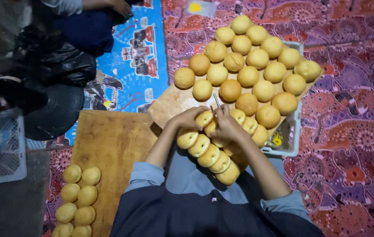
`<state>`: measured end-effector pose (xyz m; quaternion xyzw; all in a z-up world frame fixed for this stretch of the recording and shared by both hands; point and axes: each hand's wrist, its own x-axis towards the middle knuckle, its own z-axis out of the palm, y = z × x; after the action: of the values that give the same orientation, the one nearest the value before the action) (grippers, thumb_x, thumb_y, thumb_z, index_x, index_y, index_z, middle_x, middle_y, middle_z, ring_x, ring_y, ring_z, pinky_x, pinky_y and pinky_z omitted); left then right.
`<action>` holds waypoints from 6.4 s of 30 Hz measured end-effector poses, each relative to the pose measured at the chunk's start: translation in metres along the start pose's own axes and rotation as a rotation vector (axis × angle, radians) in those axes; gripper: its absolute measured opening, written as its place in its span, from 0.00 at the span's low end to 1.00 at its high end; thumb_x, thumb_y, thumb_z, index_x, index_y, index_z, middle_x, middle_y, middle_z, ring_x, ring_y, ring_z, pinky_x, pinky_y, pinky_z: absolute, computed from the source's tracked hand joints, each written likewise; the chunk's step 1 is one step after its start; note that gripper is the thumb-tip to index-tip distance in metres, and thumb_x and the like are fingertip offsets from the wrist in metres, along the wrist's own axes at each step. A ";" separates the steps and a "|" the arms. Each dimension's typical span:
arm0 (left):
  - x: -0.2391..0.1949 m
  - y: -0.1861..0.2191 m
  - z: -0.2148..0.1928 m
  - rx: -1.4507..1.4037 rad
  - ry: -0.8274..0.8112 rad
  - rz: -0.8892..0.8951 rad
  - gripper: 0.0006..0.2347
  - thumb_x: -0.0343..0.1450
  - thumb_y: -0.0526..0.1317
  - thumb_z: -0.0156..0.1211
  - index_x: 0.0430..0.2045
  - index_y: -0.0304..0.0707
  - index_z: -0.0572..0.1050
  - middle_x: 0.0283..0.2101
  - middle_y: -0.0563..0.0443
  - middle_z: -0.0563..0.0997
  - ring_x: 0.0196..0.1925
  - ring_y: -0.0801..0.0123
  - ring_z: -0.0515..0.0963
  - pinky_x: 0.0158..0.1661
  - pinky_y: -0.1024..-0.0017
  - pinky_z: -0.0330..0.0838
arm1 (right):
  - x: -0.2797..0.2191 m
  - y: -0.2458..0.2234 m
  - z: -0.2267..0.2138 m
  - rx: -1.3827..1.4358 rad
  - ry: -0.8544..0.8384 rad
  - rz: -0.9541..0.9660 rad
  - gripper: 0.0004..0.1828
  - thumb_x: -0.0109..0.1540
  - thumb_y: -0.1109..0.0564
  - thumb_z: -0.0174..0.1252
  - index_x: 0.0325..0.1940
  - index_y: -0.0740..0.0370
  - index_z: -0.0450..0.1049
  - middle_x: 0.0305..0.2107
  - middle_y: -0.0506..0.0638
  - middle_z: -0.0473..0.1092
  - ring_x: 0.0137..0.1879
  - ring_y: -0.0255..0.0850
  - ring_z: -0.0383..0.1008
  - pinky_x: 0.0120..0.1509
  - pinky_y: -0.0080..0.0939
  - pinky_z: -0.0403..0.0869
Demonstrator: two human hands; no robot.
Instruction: The person sits on the floor and uses a small knife to cut a slit into the top of round bread buns. They pick up each bun from a tray, make a cut, and place it on a wooden board. The process is repeated for multiple buns.
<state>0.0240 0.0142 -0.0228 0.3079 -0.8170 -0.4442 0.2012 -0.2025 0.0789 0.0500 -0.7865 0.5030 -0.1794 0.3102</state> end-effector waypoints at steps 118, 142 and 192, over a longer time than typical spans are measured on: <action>-0.055 0.134 0.205 -1.541 0.659 -0.265 0.13 0.72 0.36 0.63 0.49 0.28 0.76 0.47 0.43 0.83 0.49 0.63 0.83 0.53 0.66 0.78 | -0.164 0.016 0.045 0.428 0.515 -0.029 0.16 0.67 0.58 0.61 0.25 0.65 0.73 0.15 0.53 0.66 0.22 0.45 0.62 0.25 0.42 0.63; -0.037 0.140 0.145 -0.268 0.300 -0.084 0.37 0.54 0.50 0.81 0.57 0.39 0.71 0.54 0.42 0.77 0.59 0.54 0.75 0.59 0.59 0.69 | -0.138 -0.008 0.000 -0.163 0.817 0.033 0.14 0.65 0.60 0.62 0.25 0.64 0.75 0.17 0.57 0.70 0.23 0.51 0.74 0.29 0.49 0.70; -0.090 0.233 0.103 -1.250 0.443 0.113 0.39 0.59 0.40 0.79 0.65 0.41 0.62 0.55 0.46 0.74 0.57 0.61 0.77 0.56 0.63 0.77 | -0.232 -0.111 -0.044 0.208 0.899 -0.129 0.06 0.65 0.61 0.63 0.44 0.65 0.76 0.35 0.51 0.76 0.38 0.32 0.75 0.42 0.32 0.73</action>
<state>-0.0477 0.2343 0.1165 0.1742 -0.3598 -0.7492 0.5281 -0.2531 0.3085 0.1636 -0.6253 0.5169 -0.5707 0.1268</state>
